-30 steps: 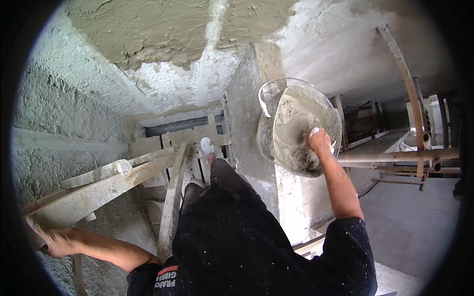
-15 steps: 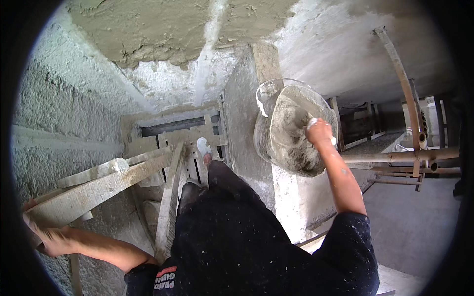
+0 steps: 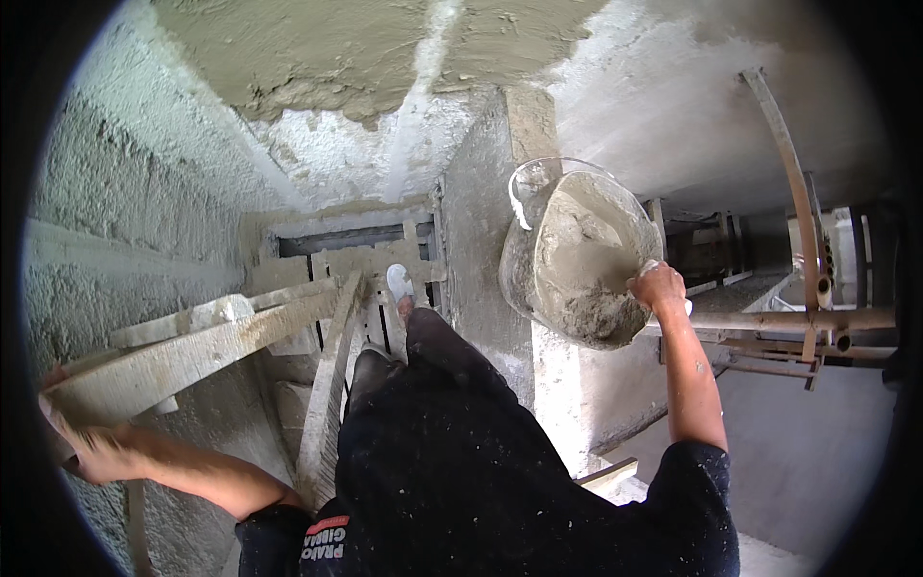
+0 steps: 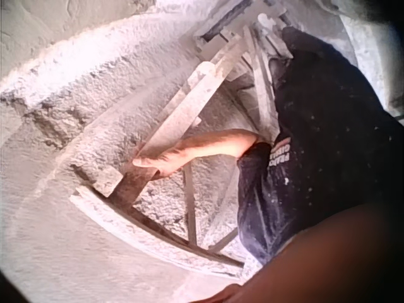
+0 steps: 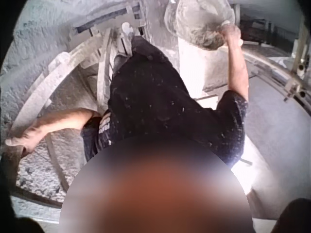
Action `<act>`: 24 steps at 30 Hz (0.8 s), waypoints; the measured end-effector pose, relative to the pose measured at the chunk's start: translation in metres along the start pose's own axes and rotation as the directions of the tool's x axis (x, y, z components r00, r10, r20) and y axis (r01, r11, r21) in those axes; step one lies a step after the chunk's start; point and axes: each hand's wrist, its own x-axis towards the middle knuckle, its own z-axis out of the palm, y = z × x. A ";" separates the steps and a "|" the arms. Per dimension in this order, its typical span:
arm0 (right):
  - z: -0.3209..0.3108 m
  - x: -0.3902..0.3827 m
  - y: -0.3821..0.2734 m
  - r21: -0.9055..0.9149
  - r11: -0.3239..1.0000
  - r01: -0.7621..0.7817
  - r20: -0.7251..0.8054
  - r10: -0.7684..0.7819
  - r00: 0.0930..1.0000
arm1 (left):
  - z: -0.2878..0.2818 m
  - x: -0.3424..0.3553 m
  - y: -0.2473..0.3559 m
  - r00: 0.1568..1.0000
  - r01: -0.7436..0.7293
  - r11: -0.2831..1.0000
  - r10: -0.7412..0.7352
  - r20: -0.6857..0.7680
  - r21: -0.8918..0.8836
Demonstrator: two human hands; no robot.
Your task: The person scoops wet plaster from a bucket with a trowel and applies it to a wall, smoothing the surface. The person repeats this process multiple times, gradually covering more of the wall area.
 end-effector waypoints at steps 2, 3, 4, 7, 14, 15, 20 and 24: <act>0.000 0.007 -0.006 -0.006 0.994 -0.108 -0.023 0.108 0.994 | -0.002 0.001 0.000 0.994 -0.065 0.998 0.063 0.085 0.011; -0.002 0.009 -0.015 -0.013 0.991 -0.132 -0.029 0.131 0.991 | -0.002 0.003 0.000 0.995 -0.028 0.997 0.021 0.094 0.072; -0.003 0.014 -0.034 -0.020 0.987 -0.162 -0.042 0.161 0.986 | -0.002 0.002 0.000 0.996 -0.005 0.999 0.001 0.088 0.045; -0.016 0.007 -0.066 -0.022 1.000 -0.010 -0.076 0.008 0.997 | -0.004 0.002 0.000 0.997 0.050 0.996 -0.046 0.066 -0.070; -0.021 -0.027 -0.040 0.237 0.968 0.084 -0.102 -0.061 0.993 | 0.000 -0.003 0.001 0.999 0.034 0.999 -0.034 0.007 -0.034; -0.018 -0.024 -0.041 0.272 0.958 0.084 -0.128 -0.051 0.991 | 0.000 -0.003 0.002 1.000 0.023 0.999 -0.023 0.014 -0.032; -0.011 -0.017 -0.042 0.094 0.989 0.114 0.091 -0.123 0.988 | 0.000 -0.001 0.004 1.000 -0.005 1.000 0.005 -0.005 -0.031; -0.025 -0.033 -0.001 -0.059 0.987 -0.151 -0.072 0.147 0.987 | -0.001 0.001 0.000 0.999 0.043 0.992 -0.039 0.034 -0.121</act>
